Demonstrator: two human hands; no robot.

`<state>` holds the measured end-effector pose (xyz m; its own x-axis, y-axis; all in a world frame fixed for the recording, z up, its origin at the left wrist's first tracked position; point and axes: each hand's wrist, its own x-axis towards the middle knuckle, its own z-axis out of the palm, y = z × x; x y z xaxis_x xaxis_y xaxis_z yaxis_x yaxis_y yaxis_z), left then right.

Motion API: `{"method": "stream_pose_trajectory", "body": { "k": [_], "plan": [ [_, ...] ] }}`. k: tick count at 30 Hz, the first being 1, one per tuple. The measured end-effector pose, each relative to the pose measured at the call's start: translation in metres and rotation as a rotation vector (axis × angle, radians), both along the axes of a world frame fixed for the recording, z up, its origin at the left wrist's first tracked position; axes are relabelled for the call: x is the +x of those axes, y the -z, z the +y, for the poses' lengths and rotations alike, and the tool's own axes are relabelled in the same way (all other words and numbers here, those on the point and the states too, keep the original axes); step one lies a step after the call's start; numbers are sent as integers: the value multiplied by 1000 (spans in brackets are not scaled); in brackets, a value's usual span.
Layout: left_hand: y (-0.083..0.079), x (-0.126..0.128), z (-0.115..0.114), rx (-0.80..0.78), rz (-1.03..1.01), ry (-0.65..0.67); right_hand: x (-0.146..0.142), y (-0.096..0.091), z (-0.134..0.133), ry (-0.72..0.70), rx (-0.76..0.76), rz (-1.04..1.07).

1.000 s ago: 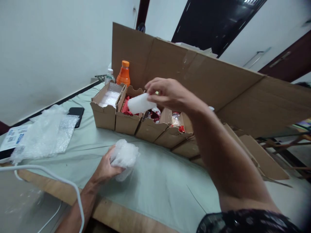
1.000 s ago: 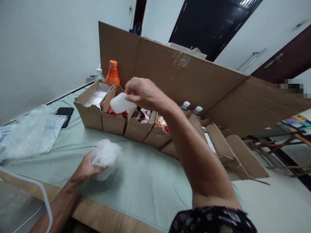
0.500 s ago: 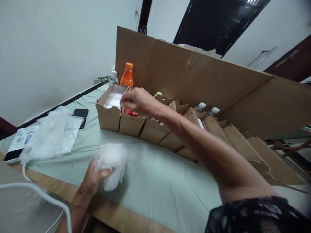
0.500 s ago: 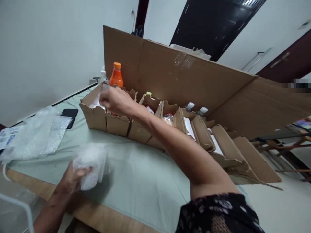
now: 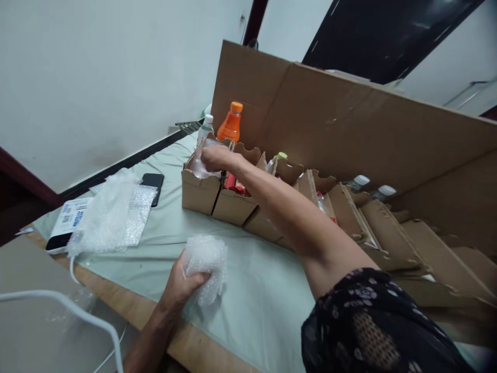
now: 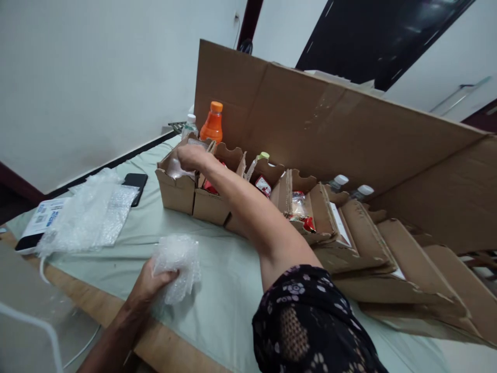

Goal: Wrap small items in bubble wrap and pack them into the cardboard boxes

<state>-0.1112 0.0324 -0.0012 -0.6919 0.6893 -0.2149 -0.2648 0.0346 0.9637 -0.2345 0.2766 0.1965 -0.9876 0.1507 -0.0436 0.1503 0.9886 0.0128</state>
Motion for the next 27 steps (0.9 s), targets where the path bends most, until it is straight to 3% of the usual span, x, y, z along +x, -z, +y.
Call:
{"method": "stream_pose_trajectory", "body": {
  "k": [3, 6, 8, 10, 13, 16, 19, 24, 27],
  "plan": [
    [0, 5, -5, 22, 35, -32, 35, -36, 6, 89, -100, 295],
    [-13, 0, -24, 62, 57, -121, 97, -63, 5, 74, -454, 790],
    [-30, -16, -40, 23, 151, -245, 149, -64, -2, 28, -692, 966],
    [-49, -43, -51, -141, 392, -382, 203, -49, -14, 55, -790, 1072],
    [-69, -94, -50, -476, 907, -493, 272, -4, -32, 250, -855, 1017],
    [-78, -139, -33, -666, 1216, -296, 323, 43, -46, 435, -911, 948],
    [-85, -173, -8, -786, 1374, -112, 363, 75, -55, 543, -920, 897],
    [-89, -212, 42, -868, 1382, 202, 406, 95, -69, 614, -820, 836],
    [-88, -225, 57, -891, 1321, 330, 417, 100, -75, 600, -740, 785]
  ]
}}
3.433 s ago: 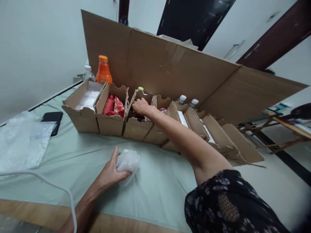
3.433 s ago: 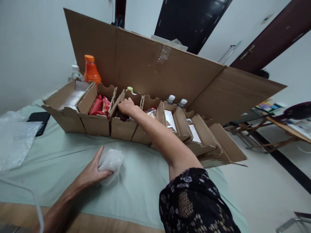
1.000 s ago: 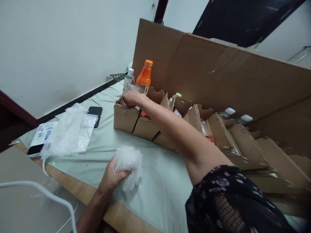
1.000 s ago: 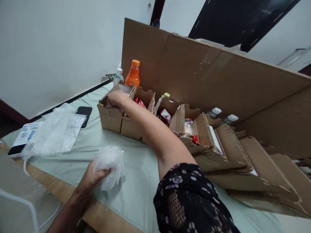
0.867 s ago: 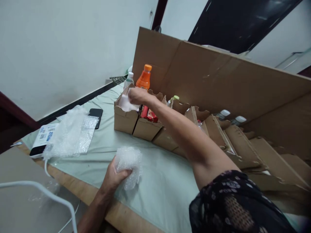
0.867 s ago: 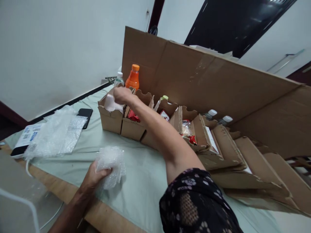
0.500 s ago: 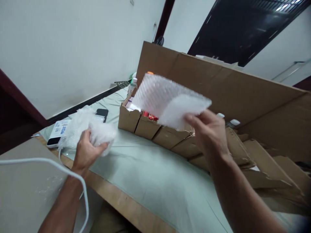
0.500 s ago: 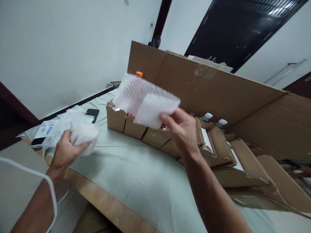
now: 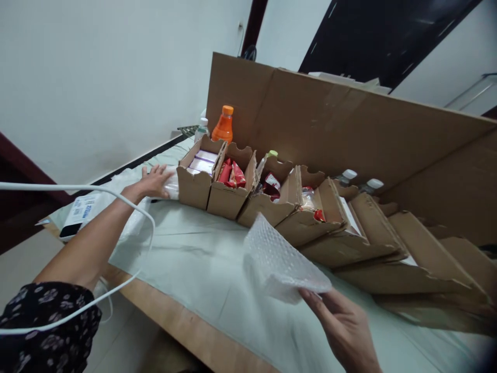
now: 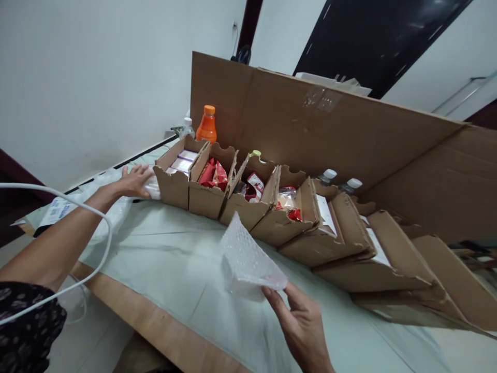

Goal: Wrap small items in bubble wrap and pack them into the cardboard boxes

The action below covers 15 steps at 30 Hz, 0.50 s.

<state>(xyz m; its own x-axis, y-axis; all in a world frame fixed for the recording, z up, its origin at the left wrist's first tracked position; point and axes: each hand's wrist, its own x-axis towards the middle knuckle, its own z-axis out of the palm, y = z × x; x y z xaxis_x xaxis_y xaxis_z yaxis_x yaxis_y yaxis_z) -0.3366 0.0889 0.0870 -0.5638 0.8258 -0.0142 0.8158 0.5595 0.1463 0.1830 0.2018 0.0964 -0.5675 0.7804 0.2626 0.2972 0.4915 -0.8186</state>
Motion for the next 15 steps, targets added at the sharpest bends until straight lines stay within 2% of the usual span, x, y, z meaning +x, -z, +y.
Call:
{"method": "stream_pose_trajectory", "body": {
  "k": [3, 6, 9, 11, 13, 15],
  "plan": [
    [-1, -5, -4, -17, -35, 35, 6, 4, -4, -19, 39, -28],
    [4, -3, -12, -9, -18, 12, 8, 3, -10, -40, 60, -27],
    [13, 2, -10, -53, -40, -14, 5, -7, -18, -142, 65, -52],
    [13, 7, -10, -71, -52, -15, -1, -16, -24, -239, 60, -63],
    [5, 16, -17, -1, -33, -16, -13, -22, -31, -322, 56, -44],
    [-7, 35, -35, 225, -46, -40, -30, -22, -35, -362, 34, -6]
  ]
}}
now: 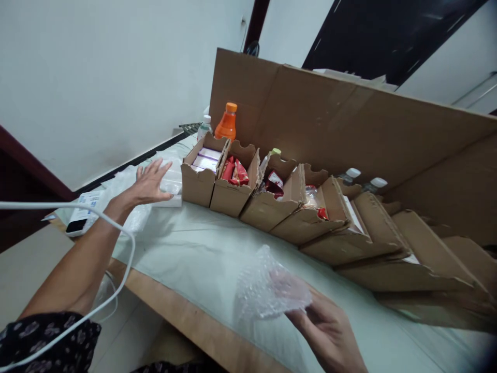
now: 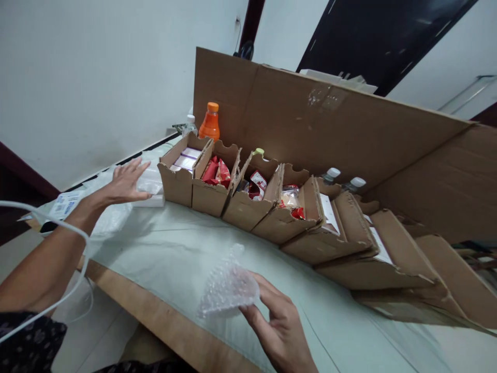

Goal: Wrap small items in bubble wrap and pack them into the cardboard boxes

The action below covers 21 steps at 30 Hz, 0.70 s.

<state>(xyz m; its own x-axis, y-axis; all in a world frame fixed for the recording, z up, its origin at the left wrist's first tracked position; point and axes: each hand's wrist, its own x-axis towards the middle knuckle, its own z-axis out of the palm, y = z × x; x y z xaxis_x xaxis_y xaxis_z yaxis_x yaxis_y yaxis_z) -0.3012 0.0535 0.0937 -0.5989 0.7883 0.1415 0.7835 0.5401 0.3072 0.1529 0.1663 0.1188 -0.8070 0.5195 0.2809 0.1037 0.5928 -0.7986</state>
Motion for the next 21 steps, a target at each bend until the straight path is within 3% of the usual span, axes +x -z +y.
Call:
{"method": "stream_pose_trajectory", "body": {
  "k": [2, 4, 6, 8, 11, 13, 15, 19, 21],
  "plan": [
    [-5, 34, -26, 336, -134, -64, -24, 4, -5, -3, -61, 49],
    [2, 78, -53, 533, -455, -171, -52, 10, -11, -10, -149, 132],
    [20, 126, -75, 439, -907, -48, -78, 15, -21, -53, -250, 220],
    [40, 165, -87, 463, -1299, -21, -98, 18, -35, -133, -339, 264],
    [54, 193, -91, 511, -1679, -14, -112, 24, -58, -274, -436, 217],
    [49, 188, -90, 603, -1630, -43, -112, 32, -70, -300, -475, 154],
    [36, 168, -91, 718, -1401, -133, -107, 46, -75, -256, -505, 88],
    [6, 99, -99, 875, -984, -230, -87, 81, -68, -158, -621, -41],
    [-4, 62, -102, 869, -852, -268, -72, 97, -62, -119, -677, -87]
  ]
}}
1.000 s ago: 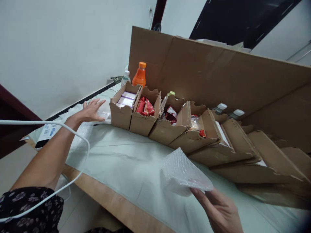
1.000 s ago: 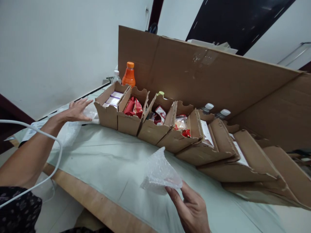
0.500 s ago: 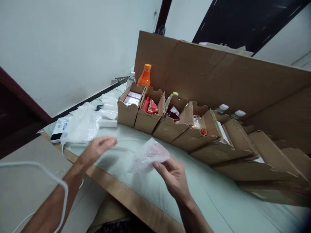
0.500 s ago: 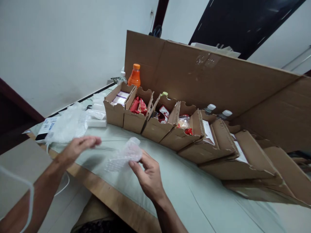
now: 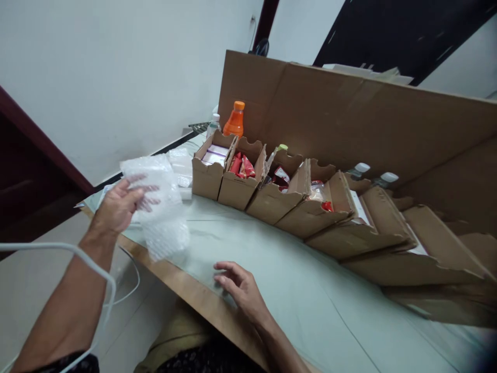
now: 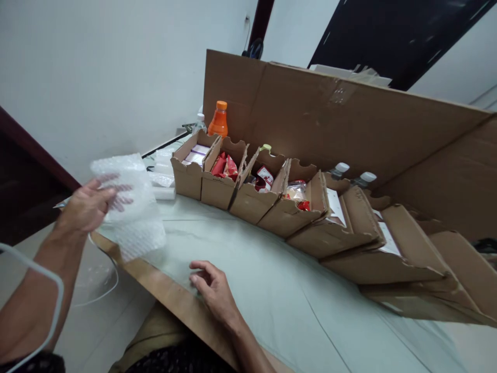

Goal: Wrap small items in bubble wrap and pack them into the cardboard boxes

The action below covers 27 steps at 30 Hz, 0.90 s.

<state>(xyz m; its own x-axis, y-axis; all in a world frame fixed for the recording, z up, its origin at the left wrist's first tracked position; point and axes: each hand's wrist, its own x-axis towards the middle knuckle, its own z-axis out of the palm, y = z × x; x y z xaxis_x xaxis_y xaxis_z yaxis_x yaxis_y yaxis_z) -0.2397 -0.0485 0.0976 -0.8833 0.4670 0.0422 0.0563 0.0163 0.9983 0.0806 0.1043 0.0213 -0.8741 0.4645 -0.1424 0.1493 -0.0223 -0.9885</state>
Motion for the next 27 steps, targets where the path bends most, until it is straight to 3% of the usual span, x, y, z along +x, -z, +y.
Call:
{"method": "stream_pose_trajectory", "body": {
  "k": [4, 7, 10, 12, 14, 16, 19, 22, 24, 27],
  "plan": [
    [-4, -59, 6, -309, 123, -23, 24, 19, 6, 54, -61, -23],
    [0, -86, 17, -450, 152, -100, 30, 22, 5, 62, -51, -10],
    [1, -93, 22, -550, 252, -257, 29, 23, 4, 38, -10, 7],
    [3, -81, 21, -576, 355, -330, 27, 23, 5, 24, 3, 24],
    [11, -51, 20, -573, 456, -345, 25, 22, 5, 23, 11, 33],
    [27, -1, 23, -554, 541, -293, 24, 22, 3, 34, 22, 36],
    [60, 95, 36, -428, 761, -7, 25, 19, -9, 54, 25, 51],
    [88, 176, 46, -301, 829, 312, 33, 13, -12, 35, 110, 106],
    [103, 206, 53, -245, 844, 404, 51, 3, -3, 15, 230, 127],
    [122, 220, 65, -206, 924, 477, 109, -22, 26, 115, 425, 68]
  ]
}}
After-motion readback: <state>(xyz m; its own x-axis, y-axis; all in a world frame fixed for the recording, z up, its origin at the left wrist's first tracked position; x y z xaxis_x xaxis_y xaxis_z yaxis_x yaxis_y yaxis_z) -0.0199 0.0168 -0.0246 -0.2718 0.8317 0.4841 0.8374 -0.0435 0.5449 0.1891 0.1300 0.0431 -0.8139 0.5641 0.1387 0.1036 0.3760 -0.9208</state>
